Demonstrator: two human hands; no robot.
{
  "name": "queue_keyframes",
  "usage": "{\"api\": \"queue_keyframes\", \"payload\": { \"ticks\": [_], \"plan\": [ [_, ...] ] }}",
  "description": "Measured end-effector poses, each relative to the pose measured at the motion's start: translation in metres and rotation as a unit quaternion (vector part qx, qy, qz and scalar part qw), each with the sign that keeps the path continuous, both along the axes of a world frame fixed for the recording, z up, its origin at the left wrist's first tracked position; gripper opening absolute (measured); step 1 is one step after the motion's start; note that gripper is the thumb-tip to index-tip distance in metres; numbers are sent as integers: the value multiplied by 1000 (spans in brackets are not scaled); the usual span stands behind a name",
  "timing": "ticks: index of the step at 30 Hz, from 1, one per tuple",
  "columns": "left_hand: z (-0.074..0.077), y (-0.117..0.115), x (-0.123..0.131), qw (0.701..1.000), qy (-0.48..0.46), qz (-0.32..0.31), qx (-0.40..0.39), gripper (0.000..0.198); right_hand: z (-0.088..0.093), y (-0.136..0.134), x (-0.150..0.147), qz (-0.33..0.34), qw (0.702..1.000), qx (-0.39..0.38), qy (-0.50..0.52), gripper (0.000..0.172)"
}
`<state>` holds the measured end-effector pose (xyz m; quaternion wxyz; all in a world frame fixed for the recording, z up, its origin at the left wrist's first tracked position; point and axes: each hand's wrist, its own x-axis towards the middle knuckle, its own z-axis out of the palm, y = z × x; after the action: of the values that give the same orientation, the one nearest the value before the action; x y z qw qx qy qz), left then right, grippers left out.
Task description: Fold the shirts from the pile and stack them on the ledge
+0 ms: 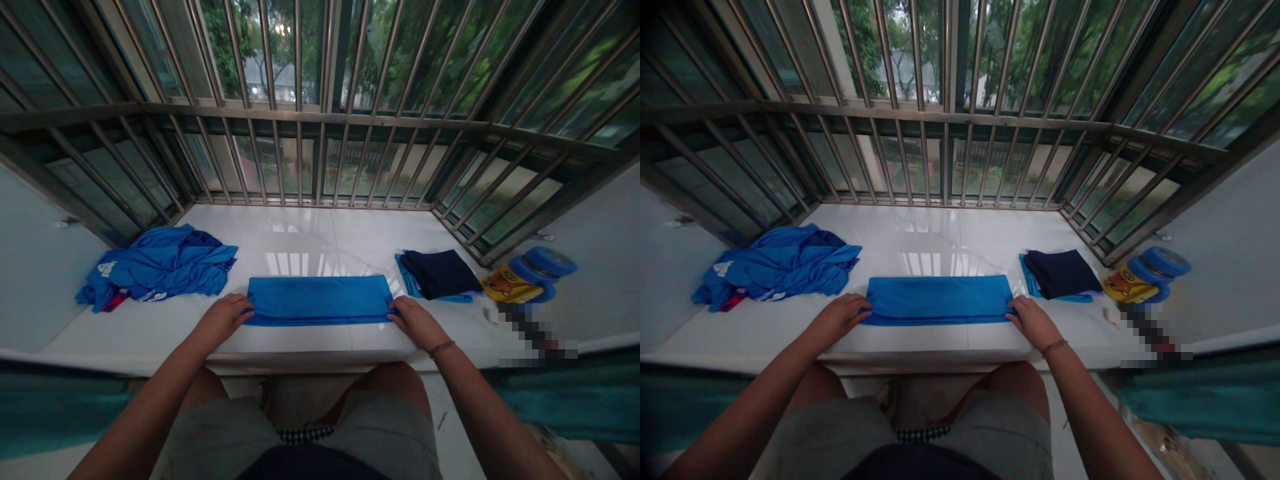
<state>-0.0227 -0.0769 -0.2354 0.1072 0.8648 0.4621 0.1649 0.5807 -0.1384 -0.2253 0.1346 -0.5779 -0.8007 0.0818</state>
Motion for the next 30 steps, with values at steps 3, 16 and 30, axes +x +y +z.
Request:
{"api": "queue_keyframes", "payload": {
  "ticks": [3,16,30],
  "plan": [
    [-4,-4,1,1000,14,-17,-16,27,-2,0,0,-2,1000,-11,-14,20],
    [-5,-23,-10,999,4,-25,23,32,1,-28,3,-1,998,47,-52,27],
    [13,-24,50,995,-24,62,81,43,0,-4,-77,-151,979,134,-15,46]
  ]
}}
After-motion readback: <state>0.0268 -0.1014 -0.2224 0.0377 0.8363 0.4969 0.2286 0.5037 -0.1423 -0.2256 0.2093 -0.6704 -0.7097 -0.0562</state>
